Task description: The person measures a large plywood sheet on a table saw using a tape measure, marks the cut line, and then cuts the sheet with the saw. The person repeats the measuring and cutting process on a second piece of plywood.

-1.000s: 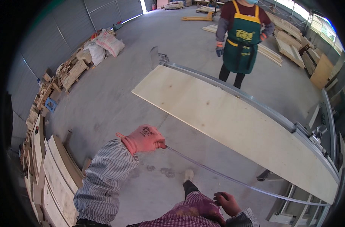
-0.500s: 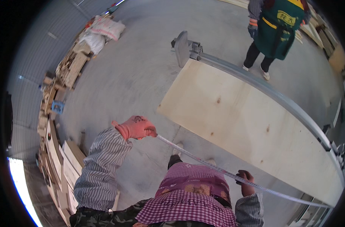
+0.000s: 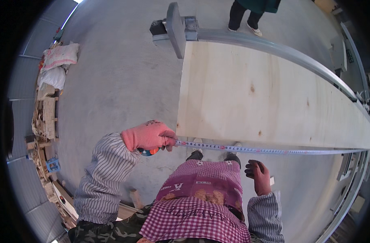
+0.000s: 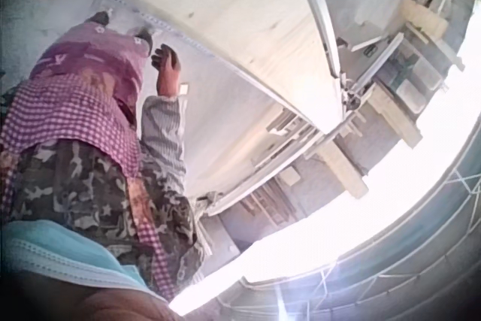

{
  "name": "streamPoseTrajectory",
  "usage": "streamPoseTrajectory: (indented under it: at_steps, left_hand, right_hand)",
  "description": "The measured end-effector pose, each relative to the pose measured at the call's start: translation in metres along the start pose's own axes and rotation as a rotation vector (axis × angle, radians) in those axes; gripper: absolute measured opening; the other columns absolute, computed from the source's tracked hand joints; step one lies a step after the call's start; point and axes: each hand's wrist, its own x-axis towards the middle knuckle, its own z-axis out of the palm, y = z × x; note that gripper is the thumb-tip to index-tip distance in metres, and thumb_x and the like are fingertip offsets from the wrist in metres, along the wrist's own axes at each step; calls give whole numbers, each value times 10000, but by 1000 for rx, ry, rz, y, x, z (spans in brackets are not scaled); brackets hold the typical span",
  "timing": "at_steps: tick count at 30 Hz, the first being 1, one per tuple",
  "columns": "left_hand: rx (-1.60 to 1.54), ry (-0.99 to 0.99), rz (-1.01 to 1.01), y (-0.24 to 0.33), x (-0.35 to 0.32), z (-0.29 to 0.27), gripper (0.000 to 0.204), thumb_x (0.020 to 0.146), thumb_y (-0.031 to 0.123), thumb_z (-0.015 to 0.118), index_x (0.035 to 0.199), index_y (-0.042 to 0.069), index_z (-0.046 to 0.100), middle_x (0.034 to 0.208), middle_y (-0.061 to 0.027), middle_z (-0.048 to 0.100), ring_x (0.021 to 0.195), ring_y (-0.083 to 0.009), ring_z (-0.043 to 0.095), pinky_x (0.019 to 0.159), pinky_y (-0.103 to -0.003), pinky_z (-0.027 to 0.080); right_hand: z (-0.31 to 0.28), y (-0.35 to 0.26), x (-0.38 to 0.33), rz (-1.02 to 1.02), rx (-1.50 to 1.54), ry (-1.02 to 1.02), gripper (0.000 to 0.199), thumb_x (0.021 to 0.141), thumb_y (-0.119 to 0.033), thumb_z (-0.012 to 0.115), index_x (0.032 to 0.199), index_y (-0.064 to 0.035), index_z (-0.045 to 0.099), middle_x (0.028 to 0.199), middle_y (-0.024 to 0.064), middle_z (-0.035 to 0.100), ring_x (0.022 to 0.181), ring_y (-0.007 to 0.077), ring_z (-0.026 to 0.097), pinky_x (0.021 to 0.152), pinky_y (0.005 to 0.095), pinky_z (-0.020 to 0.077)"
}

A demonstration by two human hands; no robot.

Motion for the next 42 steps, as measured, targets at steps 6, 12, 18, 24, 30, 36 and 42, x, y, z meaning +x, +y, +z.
streamPoseTrajectory:
  at_steps: [6,12,18,24,30,36,42]
  left_hand:
    - [-22,-68,7,-15,7,-5,215,903,198,531,975,44,663,827,-34,686,698,-143,576,678,-315,470]
    - [-41,-116,37,-21,15,-12,227,914,175,509,1026,24,636,828,-46,685,718,-142,593,685,-311,478]
    - [-115,-150,112,-28,22,-11,243,901,142,494,1066,12,616,821,-50,682,744,-130,597,708,-304,481]
    - [-66,-156,112,-28,22,-12,243,889,108,482,1066,16,620,813,-52,680,756,-127,591,732,-300,469]
    - [-108,-159,99,-25,20,-10,246,899,112,480,1079,11,612,811,-45,672,746,-132,582,720,-302,469]
    - [-111,-165,106,-25,19,-9,234,919,126,485,1084,12,606,809,-45,665,744,-135,583,713,-303,473]
    - [-120,-188,104,-26,23,-7,230,936,141,482,1084,13,604,814,-47,660,749,-134,584,713,-307,478]
  right_hand:
    - [24,11,-7,44,26,28,355,906,-295,558,1109,-5,589,935,93,648,805,176,631,741,302,514]
    - [28,12,-10,50,11,94,360,908,-292,553,1121,-4,584,943,92,643,807,176,630,740,302,512]
    - [31,15,-9,36,-6,69,375,937,-300,523,1132,15,579,963,106,645,817,173,630,755,299,518]
    - [31,17,-5,30,-14,61,372,942,-300,519,1132,14,576,960,105,645,820,176,632,753,300,519]
    - [27,14,-6,13,26,71,371,940,-296,520,1139,12,574,960,102,645,806,177,633,744,310,519]
    - [22,14,-4,1,97,76,358,938,-282,528,1184,-23,556,1002,111,634,836,189,630,749,314,513]
    - [-14,3,11,-237,1037,-101,477,911,-349,578,1281,-72,459,1236,96,555,1110,241,538,1012,407,410]
